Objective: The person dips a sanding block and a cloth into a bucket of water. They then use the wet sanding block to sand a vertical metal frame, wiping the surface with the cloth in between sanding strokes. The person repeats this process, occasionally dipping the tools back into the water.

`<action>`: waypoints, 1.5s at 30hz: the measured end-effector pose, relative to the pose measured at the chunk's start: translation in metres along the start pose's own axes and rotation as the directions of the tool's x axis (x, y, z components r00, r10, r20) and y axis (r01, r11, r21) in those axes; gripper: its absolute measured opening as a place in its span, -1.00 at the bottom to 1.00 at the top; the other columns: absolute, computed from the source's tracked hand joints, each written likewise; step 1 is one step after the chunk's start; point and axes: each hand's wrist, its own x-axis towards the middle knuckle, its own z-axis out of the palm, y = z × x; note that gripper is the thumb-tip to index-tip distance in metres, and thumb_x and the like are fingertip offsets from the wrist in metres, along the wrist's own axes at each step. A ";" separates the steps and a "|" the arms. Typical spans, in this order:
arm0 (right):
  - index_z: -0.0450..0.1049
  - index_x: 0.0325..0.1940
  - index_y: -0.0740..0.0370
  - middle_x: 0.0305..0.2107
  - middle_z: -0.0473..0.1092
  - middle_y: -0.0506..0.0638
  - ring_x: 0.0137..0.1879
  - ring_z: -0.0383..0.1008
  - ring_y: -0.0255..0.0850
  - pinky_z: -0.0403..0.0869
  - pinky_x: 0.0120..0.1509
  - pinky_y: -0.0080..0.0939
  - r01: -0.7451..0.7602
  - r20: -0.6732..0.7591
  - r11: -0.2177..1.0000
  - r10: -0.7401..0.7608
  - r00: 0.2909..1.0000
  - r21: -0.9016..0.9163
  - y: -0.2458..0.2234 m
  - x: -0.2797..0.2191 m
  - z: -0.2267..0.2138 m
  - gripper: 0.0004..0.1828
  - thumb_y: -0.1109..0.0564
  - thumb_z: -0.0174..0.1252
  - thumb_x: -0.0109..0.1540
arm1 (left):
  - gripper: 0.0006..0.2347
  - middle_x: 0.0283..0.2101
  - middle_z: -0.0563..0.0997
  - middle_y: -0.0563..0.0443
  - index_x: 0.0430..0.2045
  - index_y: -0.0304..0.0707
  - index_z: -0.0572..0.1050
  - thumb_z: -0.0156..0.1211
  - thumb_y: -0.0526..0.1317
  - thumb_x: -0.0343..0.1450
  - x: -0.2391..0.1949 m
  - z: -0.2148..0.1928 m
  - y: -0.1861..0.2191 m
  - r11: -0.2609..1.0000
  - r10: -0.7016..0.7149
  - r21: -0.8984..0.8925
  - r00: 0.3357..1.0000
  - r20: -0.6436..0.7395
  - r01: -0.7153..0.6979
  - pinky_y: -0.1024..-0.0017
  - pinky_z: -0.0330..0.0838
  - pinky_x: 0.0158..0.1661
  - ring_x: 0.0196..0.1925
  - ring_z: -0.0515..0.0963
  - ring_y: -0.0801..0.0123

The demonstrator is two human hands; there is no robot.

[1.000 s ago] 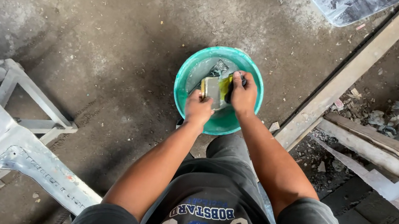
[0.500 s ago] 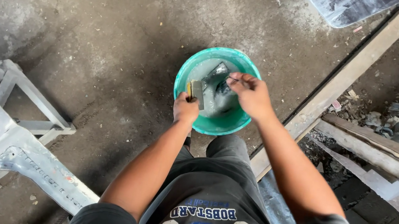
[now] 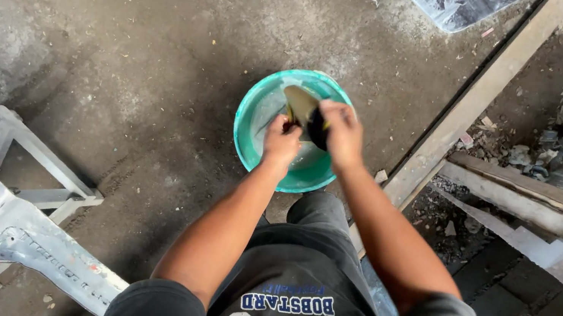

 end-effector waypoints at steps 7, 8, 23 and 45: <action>0.39 -0.30 0.19 -0.40 0.38 -0.13 -0.26 0.31 -0.36 0.38 -0.14 -0.29 -0.135 -0.037 0.975 0.130 0.991 -0.177 0.068 0.018 0.008 -0.74 0.05 0.33 0.27 | -0.76 -0.29 0.66 -0.29 -0.33 -0.40 0.55 0.34 -0.21 0.25 0.025 -0.052 -0.047 0.776 0.190 0.630 0.967 -0.169 -0.042 0.14 0.52 -0.17 -0.22 0.66 -0.04; 0.37 -0.29 0.19 -0.40 0.36 -0.13 -0.25 0.31 -0.36 0.38 -0.13 -0.29 -0.094 -0.035 0.966 0.088 0.995 -0.242 0.072 0.018 0.006 -0.73 0.11 0.37 0.22 | -0.75 -0.25 0.66 -0.31 -0.32 -0.39 0.56 0.33 -0.19 0.25 0.024 -0.061 -0.050 0.734 0.164 0.678 0.965 -0.204 0.019 0.12 0.51 -0.13 -0.16 0.66 -0.09; 0.45 -0.19 0.28 -0.31 0.45 -0.14 -0.20 0.42 -0.43 0.43 -0.09 -0.39 -0.025 0.127 0.997 0.034 0.991 -0.070 -0.044 -0.025 -0.023 -0.86 0.35 0.28 0.24 | -0.76 -0.19 0.66 -0.30 -0.24 -0.33 0.49 0.29 -0.21 0.30 0.001 -0.052 -0.025 0.716 0.216 0.691 0.972 -0.091 -0.094 0.11 0.49 -0.06 -0.08 0.65 -0.13; 0.44 -0.02 0.21 -0.27 0.51 -0.12 -0.18 0.46 -0.36 0.45 -0.09 -0.30 -0.215 -0.013 0.952 0.218 0.976 -0.217 0.050 0.001 0.012 -0.77 0.16 0.22 0.26 | -0.77 -0.09 0.65 -0.33 -0.23 -0.34 0.55 0.17 -0.28 0.29 0.006 -0.014 -0.035 0.768 0.094 0.641 0.986 -0.136 0.015 0.13 0.48 -0.01 -0.01 0.62 -0.12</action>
